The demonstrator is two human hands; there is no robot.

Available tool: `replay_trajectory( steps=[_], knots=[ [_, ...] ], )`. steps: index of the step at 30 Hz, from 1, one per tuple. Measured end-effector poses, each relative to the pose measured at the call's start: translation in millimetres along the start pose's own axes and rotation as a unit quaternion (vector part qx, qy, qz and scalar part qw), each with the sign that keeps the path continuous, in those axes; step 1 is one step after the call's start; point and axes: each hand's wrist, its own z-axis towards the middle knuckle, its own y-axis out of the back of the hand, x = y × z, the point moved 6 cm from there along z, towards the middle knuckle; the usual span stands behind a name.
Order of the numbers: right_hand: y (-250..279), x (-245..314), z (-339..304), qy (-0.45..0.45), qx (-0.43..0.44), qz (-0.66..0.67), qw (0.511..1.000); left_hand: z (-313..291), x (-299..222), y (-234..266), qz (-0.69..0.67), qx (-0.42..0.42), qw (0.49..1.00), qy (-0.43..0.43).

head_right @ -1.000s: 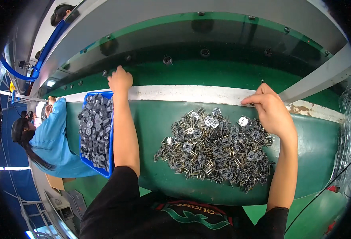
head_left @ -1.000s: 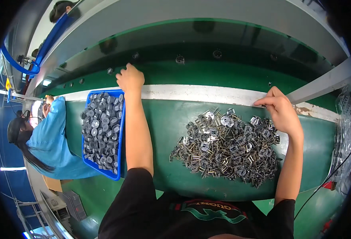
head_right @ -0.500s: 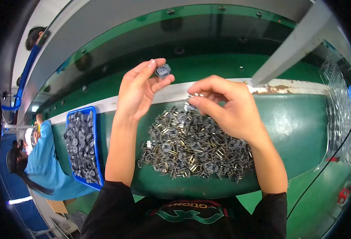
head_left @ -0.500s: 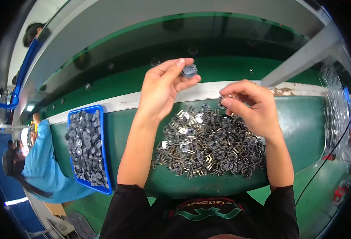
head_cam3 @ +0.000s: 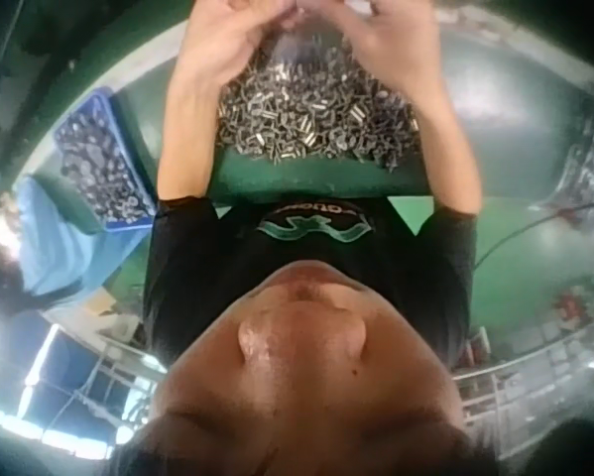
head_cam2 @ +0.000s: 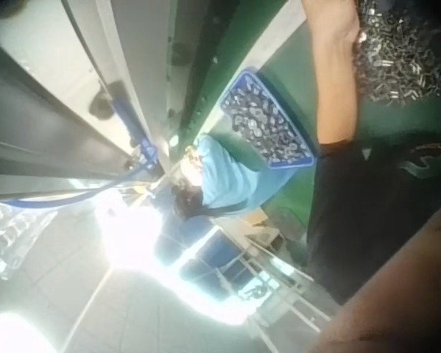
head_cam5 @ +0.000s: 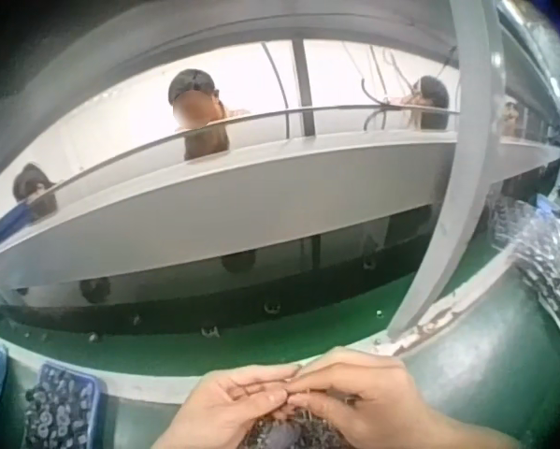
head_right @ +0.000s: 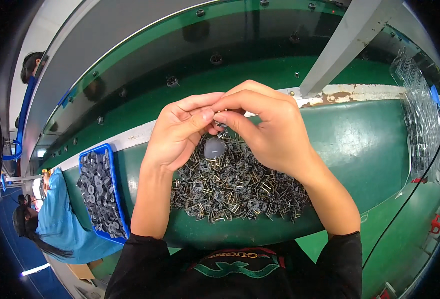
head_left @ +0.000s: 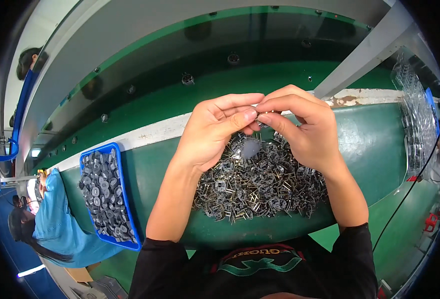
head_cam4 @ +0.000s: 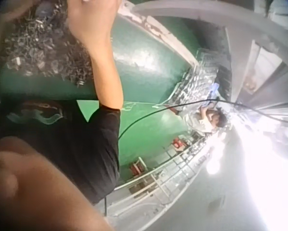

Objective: The person inserts metal pins and clips into grey plastic housings by hand, one by one, at a factory assembly line.

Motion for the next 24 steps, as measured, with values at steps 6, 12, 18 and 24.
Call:
replay_trajectory(
  steps=[6,12,18,24],
  knots=[
    [6,2,9,0.055,-0.017,-0.098,0.994,1,-2,12,0.301,-0.066,0.951,-0.031],
    [28,-11,13,-0.008,-0.018,-0.131,0.991,-33,-17,0,0.509,0.016,0.860,-0.015],
    [20,-6,14,0.017,0.016,-0.133,0.991,-63,4,-19,0.638,0.079,0.765,-0.041],
    [21,6,10,-0.004,0.039,-0.063,0.997,-54,-20,-8,0.393,0.021,0.919,-0.023]
  ],
)
